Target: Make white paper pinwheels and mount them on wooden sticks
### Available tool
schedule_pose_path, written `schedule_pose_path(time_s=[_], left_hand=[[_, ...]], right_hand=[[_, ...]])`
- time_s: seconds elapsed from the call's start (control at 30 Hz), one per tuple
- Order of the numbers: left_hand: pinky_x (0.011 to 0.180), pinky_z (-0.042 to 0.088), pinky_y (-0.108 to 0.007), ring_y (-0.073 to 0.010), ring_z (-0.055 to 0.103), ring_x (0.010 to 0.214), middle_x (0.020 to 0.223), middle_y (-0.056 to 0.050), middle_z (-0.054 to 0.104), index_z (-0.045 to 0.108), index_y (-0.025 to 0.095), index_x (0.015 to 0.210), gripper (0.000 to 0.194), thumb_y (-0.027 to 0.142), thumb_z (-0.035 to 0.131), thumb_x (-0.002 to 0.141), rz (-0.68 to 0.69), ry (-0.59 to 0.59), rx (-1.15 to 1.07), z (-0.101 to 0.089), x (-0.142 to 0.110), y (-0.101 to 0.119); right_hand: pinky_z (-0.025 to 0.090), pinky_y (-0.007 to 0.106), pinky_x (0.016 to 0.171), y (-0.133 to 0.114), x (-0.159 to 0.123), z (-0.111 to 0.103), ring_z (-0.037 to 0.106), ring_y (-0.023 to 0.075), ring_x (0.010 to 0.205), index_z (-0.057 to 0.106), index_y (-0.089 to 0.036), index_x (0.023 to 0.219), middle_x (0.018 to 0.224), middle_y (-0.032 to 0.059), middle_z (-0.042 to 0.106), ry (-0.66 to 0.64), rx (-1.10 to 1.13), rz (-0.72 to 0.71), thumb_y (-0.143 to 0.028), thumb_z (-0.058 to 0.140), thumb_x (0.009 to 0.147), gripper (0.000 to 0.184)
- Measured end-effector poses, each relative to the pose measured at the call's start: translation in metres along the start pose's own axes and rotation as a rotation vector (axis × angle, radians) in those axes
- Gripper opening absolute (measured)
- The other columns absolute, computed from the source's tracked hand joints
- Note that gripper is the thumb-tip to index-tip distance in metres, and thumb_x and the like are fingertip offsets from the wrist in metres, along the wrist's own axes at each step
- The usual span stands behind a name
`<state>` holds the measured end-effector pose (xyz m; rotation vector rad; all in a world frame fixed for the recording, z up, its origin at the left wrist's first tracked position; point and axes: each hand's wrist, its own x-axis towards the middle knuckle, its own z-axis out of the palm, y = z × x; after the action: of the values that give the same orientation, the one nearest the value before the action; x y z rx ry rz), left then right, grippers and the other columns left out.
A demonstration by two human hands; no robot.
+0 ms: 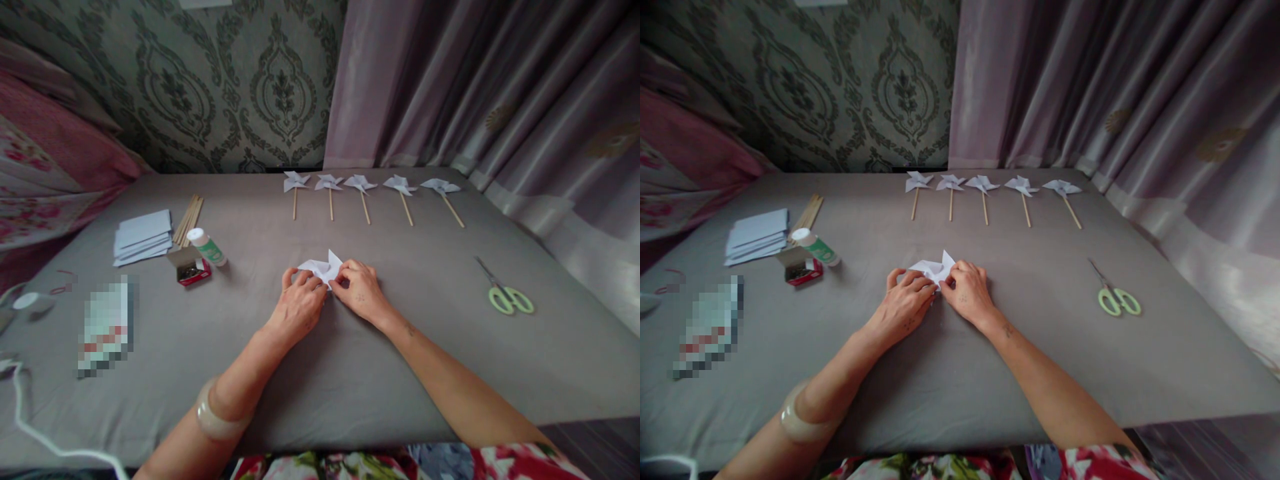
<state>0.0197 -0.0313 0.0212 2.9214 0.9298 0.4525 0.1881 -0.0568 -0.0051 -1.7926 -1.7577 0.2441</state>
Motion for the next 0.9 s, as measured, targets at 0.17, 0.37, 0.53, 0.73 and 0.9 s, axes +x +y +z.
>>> schedule_pose_path(time_s=[0.17, 0.37, 0.53, 0.73, 0.9], left_hand=[[0.098, 0.028, -0.046, -0.0248, 0.055, 0.102, 0.094, -0.007, 0.069, 0.066, 0.020, 0.097, 0.023, 0.013, 0.046, 0.088, -0.002, -0.018, 0.002, -0.0011, 0.0000, 0.0000], [0.098, 0.027, -0.046, -0.0245, 0.055, 0.101, 0.095, -0.007, 0.068, 0.066, 0.020, 0.097, 0.022, 0.013, 0.048, 0.087, 0.001, -0.018, 0.022, 0.0003, 0.0001, -0.0002], [0.097, 0.028, -0.045, -0.0244, 0.055, 0.102, 0.096, -0.007, 0.068, 0.066, 0.020, 0.095, 0.020, 0.014, 0.049, 0.087, -0.004, -0.014, 0.038, 0.0022, 0.0002, -0.0003], [0.097, 0.028, -0.045, -0.0236, 0.055, 0.100, 0.093, -0.006, 0.068, 0.066, 0.020, 0.096, 0.021, 0.013, 0.047, 0.087, 0.004, -0.003, 0.038, 0.0017, -0.0003, 0.0001], [0.098, 0.027, -0.045, -0.0232, 0.055, 0.099, 0.094, -0.006, 0.067, 0.066, 0.019, 0.096, 0.021, 0.013, 0.049, 0.087, -0.003, -0.009, 0.034, 0.0024, 0.0001, 0.0004]], right_hand=[[0.036, 0.036, 0.080, -0.0012, 0.0002, -0.0008, 0.060, 0.0195, 0.087, 0.059, -0.020, 0.064, 0.084, 0.0029, 0.064, -0.012, -0.009, 0.014, -0.023, 0.065, 0.079, 0.017], [0.035, 0.035, 0.080, -0.0018, 0.0002, -0.0006, 0.059, 0.0194, 0.088, 0.059, -0.019, 0.065, 0.085, 0.0032, 0.064, -0.014, -0.016, 0.027, -0.024, 0.065, 0.079, 0.016], [0.035, 0.034, 0.080, -0.0043, 0.0007, -0.0017, 0.058, 0.0187, 0.088, 0.059, -0.019, 0.065, 0.084, 0.0030, 0.063, -0.030, -0.017, 0.046, -0.026, 0.064, 0.080, 0.017], [0.035, 0.034, 0.082, -0.0062, 0.0013, -0.0025, 0.059, 0.0187, 0.088, 0.060, -0.019, 0.065, 0.084, 0.0029, 0.063, -0.038, -0.027, 0.062, -0.025, 0.065, 0.079, 0.016], [0.035, 0.034, 0.081, -0.0050, 0.0011, -0.0013, 0.059, 0.0187, 0.088, 0.059, -0.019, 0.065, 0.084, 0.0029, 0.063, -0.034, -0.024, 0.062, -0.025, 0.064, 0.080, 0.017]])
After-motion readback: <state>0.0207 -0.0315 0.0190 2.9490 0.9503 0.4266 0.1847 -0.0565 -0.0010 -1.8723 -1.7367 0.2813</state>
